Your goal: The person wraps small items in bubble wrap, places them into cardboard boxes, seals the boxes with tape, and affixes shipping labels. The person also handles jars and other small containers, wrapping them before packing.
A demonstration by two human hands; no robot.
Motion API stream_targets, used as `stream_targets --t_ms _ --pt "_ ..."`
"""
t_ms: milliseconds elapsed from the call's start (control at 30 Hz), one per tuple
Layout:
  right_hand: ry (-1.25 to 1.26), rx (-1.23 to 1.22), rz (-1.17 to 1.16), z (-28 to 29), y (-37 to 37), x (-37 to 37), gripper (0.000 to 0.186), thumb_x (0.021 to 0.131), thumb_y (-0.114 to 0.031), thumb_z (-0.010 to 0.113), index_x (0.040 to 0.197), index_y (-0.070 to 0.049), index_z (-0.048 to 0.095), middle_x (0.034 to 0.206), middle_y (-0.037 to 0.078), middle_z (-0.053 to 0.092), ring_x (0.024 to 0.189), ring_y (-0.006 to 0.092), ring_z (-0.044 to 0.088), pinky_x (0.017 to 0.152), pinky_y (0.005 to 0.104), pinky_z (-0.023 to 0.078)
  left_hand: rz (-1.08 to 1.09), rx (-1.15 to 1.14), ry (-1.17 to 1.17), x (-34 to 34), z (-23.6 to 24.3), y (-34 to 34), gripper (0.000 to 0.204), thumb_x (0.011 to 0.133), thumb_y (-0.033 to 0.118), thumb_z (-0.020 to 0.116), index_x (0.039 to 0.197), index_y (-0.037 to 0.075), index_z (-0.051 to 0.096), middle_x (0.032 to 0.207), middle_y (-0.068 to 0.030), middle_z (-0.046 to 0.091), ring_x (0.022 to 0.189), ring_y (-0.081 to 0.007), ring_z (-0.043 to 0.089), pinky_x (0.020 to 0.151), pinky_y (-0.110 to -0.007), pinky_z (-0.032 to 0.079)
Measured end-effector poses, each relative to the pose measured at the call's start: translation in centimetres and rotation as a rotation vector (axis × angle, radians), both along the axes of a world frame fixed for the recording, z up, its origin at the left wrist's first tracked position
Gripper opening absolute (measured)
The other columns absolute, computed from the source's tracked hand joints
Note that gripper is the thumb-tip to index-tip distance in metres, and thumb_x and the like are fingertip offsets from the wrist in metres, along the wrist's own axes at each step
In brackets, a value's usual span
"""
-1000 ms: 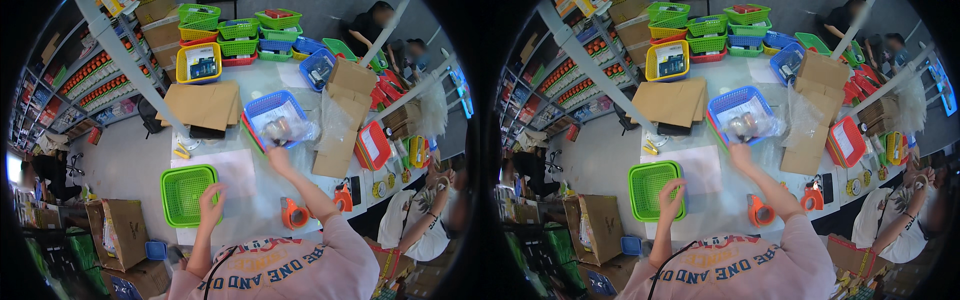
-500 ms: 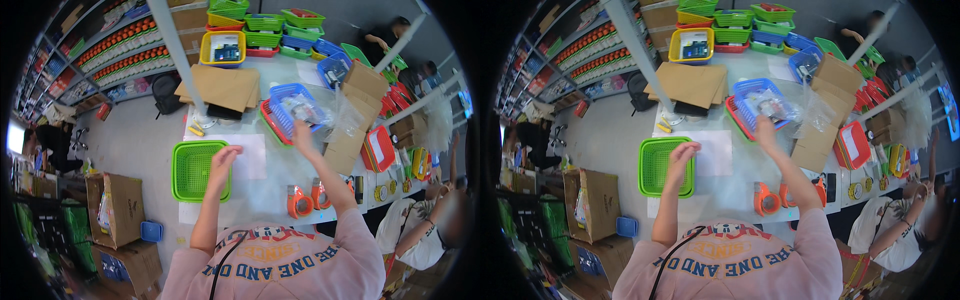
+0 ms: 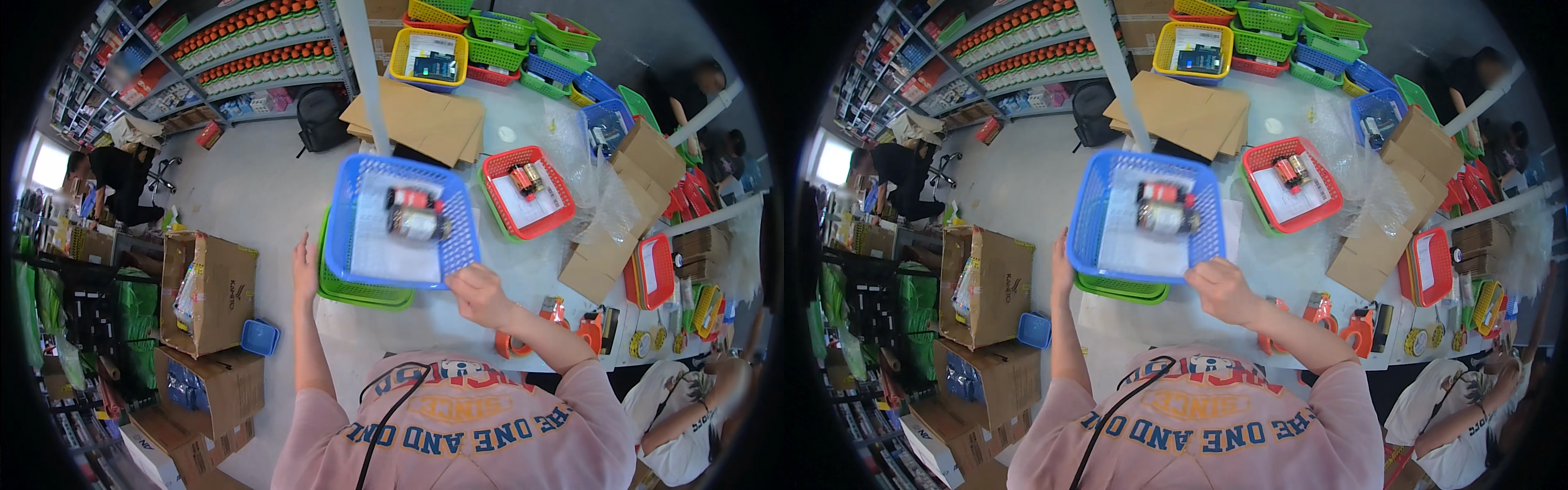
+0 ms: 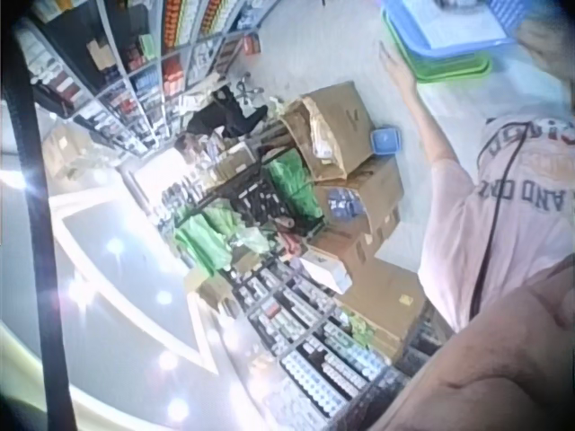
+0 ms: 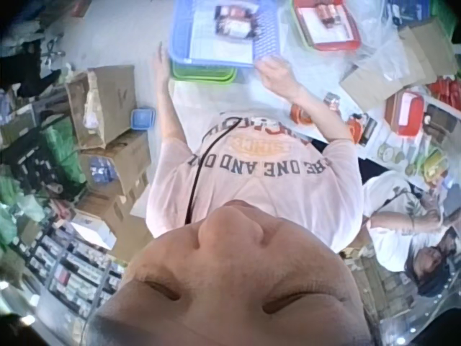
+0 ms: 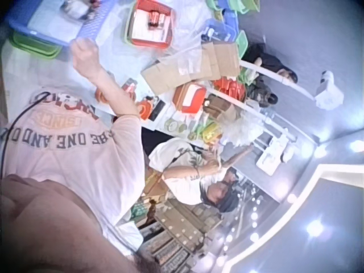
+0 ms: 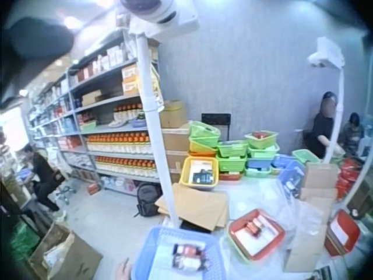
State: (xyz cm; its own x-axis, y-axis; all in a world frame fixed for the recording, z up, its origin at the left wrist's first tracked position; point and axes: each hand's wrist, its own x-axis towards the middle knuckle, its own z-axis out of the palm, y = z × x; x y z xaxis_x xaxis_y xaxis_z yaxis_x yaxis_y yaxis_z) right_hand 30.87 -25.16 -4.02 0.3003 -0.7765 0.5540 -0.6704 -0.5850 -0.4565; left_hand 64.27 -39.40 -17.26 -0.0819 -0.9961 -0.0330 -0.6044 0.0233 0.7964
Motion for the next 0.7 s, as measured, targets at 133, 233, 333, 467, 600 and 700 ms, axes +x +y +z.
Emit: stream_targets --t_ms 133,233,333,467,600,700 --pt "-0.082 0.021 0.12 -1.2 -0.3 2.8 0.03 0.061 0.006 0.058 0.09 -0.001 0.06 0.072 0.008 0.05 0.061 0.0243 0.05 0.057 0.0348 0.041 0.122 -0.251 -0.172 1.1 -3.4 1.8 0.027 0.079 0.021 0.059 0.103 0.007 0.055 0.103 -0.02 0.056 0.09 -0.0368 0.055 0.077 -0.045 0.047" --pt "-0.063 0.0 0.042 -1.2 -0.6 2.0 0.027 0.061 0.007 0.059 0.087 0.0 0.061 0.07 0.009 0.051 0.061 0.0252 0.051 0.057 0.0354 0.041 0.023 -0.227 -0.414 -0.7 0.7 1.3 0.015 0.076 0.007 0.057 0.089 0.002 0.052 0.094 -0.0229 0.058 0.08 -0.041 0.058 0.068 -0.047 0.048" --pt "-0.018 -0.039 -0.031 -0.4 -1.2 0.9 0.025 0.061 0.009 0.06 0.085 0.0 0.061 0.069 0.009 0.052 0.062 0.0265 0.052 0.057 0.0365 0.042 -0.066 -0.22 -0.409 0.0 2.5 1.5 0.018 0.074 -0.001 0.059 0.089 -0.002 0.051 0.083 -0.0243 0.059 0.079 -0.0427 0.059 0.068 -0.048 0.048" --pt "0.004 -0.061 -0.124 0.4 -1.8 -0.4 0.027 0.06 0.011 0.06 0.085 0.0 0.061 0.071 0.011 0.053 0.063 0.0284 0.053 0.056 0.038 0.042 0.103 -0.157 -0.348 -0.9 5.4 3.0 0.011 0.081 0.004 0.057 0.087 -0.002 0.051 0.079 -0.0236 0.06 0.076 -0.0431 0.059 0.066 -0.049 0.047" --pt "0.007 -0.092 -0.145 1.6 -2.0 -0.8 0.027 0.06 0.011 0.06 0.085 0.0 0.061 0.07 0.011 0.052 0.063 0.0286 0.052 0.056 0.0386 0.041 0.312 -0.153 -0.313 1.3 7.4 5.4 0.012 0.085 0.008 0.055 0.091 -0.002 0.052 0.078 -0.024 0.061 0.077 -0.044 0.059 0.066 -0.048 0.047" --pt "0.044 -0.118 -0.106 2.1 -1.8 -0.3 0.027 0.06 0.01 0.061 0.085 0.0 0.061 0.069 0.01 0.051 0.062 0.0276 0.051 0.055 0.0379 0.04 0.572 -0.111 -0.138 6.3 10.1 10.0 0.017 0.086 0.009 0.055 0.098 -0.002 0.052 0.085 -0.0257 0.061 0.084 -0.0406 0.061 0.071 -0.045 0.046"
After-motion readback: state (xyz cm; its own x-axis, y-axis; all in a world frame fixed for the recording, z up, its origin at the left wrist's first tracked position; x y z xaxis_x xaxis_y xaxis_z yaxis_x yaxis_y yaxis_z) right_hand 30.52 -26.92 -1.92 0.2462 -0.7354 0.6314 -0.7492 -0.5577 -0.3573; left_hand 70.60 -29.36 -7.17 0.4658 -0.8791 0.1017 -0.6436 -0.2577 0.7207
